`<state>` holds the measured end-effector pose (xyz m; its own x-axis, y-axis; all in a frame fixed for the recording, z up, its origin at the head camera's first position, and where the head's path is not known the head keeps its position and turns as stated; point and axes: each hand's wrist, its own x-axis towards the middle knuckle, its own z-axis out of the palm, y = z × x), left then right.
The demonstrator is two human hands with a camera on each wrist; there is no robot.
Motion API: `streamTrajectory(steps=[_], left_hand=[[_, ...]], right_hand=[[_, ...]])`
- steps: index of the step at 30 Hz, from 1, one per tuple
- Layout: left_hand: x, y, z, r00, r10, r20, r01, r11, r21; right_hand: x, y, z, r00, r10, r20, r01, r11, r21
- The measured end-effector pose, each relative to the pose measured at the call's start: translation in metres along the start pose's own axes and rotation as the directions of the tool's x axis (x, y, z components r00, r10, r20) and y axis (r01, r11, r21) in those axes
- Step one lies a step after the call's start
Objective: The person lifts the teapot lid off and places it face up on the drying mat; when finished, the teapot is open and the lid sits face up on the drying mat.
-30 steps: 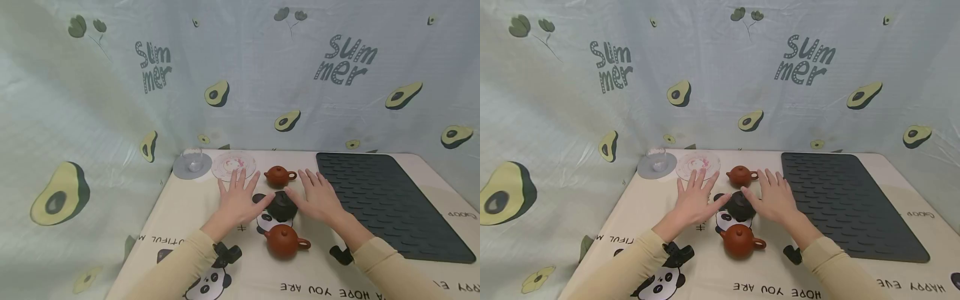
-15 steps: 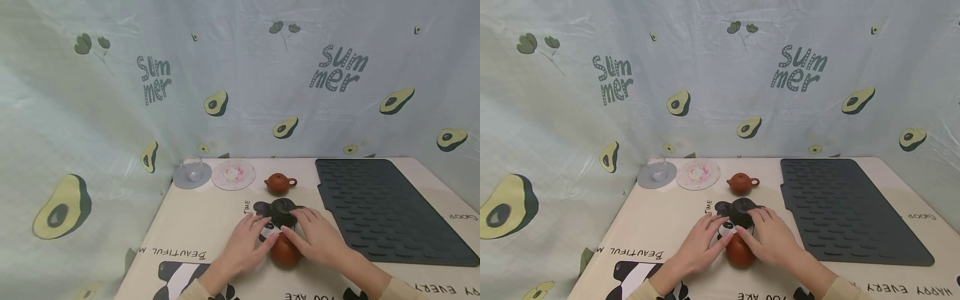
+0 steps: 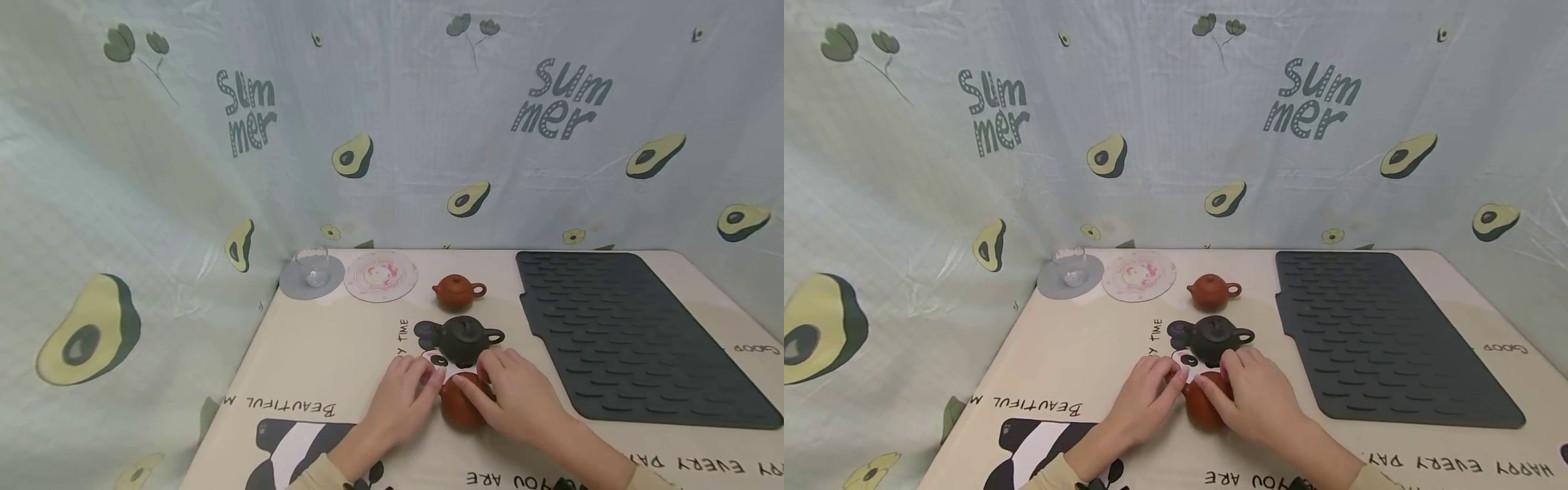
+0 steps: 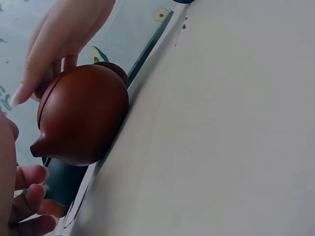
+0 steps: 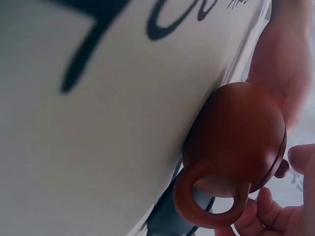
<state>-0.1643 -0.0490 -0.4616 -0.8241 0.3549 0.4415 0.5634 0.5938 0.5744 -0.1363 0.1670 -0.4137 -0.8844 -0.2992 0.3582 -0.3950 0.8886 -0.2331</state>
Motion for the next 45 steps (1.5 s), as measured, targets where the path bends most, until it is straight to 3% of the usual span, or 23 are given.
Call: streamTrajectory(steps=[5,17,27,36,45], left_hand=[[0.001,0.001,-0.002,1.0,-0.003,-0.003,0.003,1.0,0.016],[-0.001,-0.002,-0.005,0.999,0.028,0.043,-0.03,0.999,0.037],[-0.001,-0.001,-0.001,0.996,0.049,0.068,-0.051,0.998,0.033],[0.001,0.001,0.001,0.994,0.078,0.073,-0.081,0.996,0.029],[0.002,0.0,0.001,0.995,0.064,0.083,-0.066,0.998,0.024]], right_hand=[[0.003,-0.003,0.001,0.995,-0.081,-0.064,0.077,0.995,-0.065],[0.011,-0.012,0.002,0.975,-0.191,-0.117,0.175,0.975,-0.135],[0.004,-0.013,0.001,0.991,-0.127,-0.045,0.117,0.977,-0.177],[0.001,-0.014,-0.001,0.992,-0.118,-0.044,0.109,0.979,-0.173],[0.003,-0.015,-0.003,0.996,-0.086,-0.002,0.084,0.984,-0.158]])
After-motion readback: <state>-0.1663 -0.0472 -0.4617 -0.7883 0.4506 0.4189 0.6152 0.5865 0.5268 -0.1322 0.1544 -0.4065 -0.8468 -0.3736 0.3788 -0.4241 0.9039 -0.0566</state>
